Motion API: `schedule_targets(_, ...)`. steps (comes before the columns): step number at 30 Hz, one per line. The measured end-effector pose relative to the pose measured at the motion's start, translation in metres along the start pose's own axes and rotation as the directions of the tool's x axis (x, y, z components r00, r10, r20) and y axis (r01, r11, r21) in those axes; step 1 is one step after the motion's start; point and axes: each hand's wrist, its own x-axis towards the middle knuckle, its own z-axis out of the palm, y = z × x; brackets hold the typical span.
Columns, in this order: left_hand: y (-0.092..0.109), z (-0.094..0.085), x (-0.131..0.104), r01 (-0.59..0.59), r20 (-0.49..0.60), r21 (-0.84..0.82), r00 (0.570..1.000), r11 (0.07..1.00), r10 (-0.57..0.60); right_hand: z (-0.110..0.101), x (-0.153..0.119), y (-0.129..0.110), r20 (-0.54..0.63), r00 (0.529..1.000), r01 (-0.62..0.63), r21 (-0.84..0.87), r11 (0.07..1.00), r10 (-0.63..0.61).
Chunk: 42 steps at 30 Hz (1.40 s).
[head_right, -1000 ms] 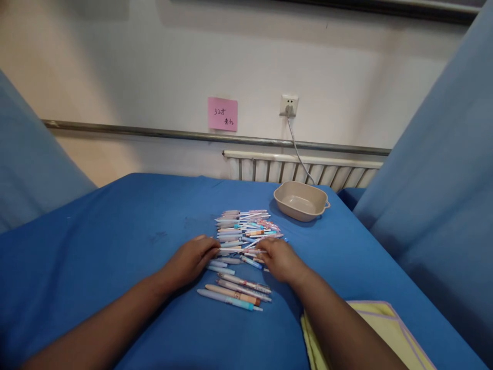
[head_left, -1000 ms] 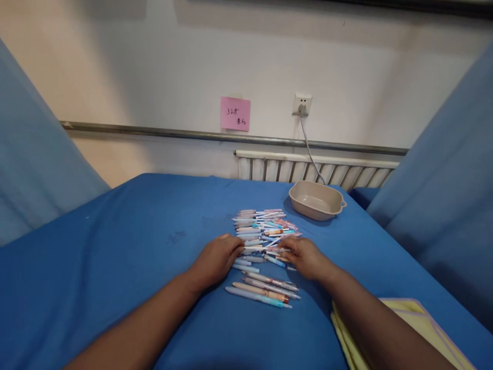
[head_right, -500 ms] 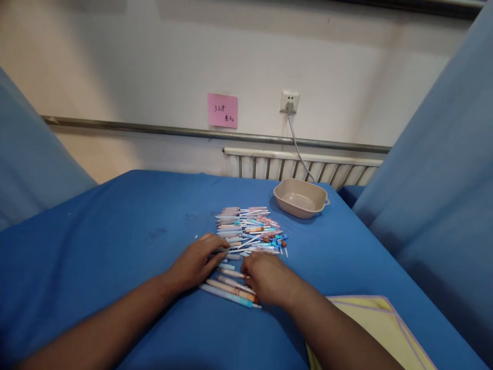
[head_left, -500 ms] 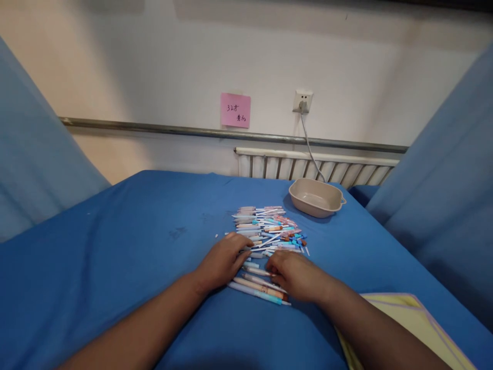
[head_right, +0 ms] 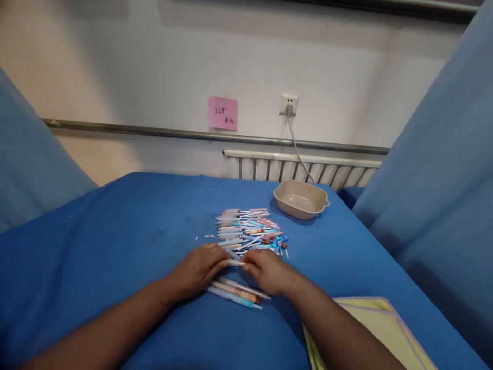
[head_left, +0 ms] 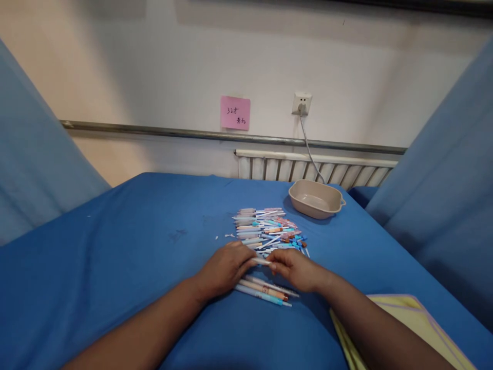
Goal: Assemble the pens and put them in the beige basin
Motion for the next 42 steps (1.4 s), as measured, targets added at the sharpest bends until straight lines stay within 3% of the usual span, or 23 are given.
schedule_targets(3, 0.002, -0.001, 0.0, 0.042, 0.0, -0.003, 0.999, 0.999, -0.042, 0.002, 0.0, 0.001, -0.098, 0.995, 0.018, -0.113, 0.993, -0.029)
schedule_targets(7, 0.008, -0.004, -0.001, 0.022, -0.145, -0.069, 0.989, 0.997, -0.032, 0.005, -0.002, 0.002, -0.152, 0.988, 0.02, -0.137, 0.99, -0.041)
schedule_targets(9, 0.009, -0.004, -0.002, 0.001, -0.168, -0.097, 0.986, 0.995, -0.018, 0.006, -0.002, 0.002, -0.153, 0.987, 0.024, -0.112, 0.993, -0.042)
schedule_targets(14, 0.007, -0.002, -0.002, 0.082, -0.153, -0.085, 0.984, 0.993, -0.094, 0.007, -0.002, -0.001, -0.156, 0.986, 0.05, -0.088, 0.995, -0.064)
schedule_targets(20, 0.007, -0.001, -0.003, 0.002, -0.147, -0.087, 0.989, 0.996, -0.015, 0.008, -0.001, 0.002, -0.166, 0.986, 0.022, -0.039, 0.999, -0.029)
schedule_targets(26, -0.003, 0.002, -0.002, 0.21, -0.129, -0.071, 0.967, 0.975, -0.218, 0.005, 0.0, 0.009, -0.177, 0.984, 0.01, -0.099, 0.995, -0.027)
schedule_targets(34, 0.0, -0.003, -0.003, 0.029, -0.061, -0.068, 0.998, 0.997, -0.034, -0.001, -0.003, 0.006, -0.178, 0.982, 0.033, -0.17, 0.985, -0.064)
schedule_targets(42, -0.005, -0.01, -0.002, 0.088, -0.033, 0.032, 0.996, 0.996, -0.087, -0.019, -0.008, 0.015, -0.135, 0.989, 0.006, -0.366, 0.93, -0.059)
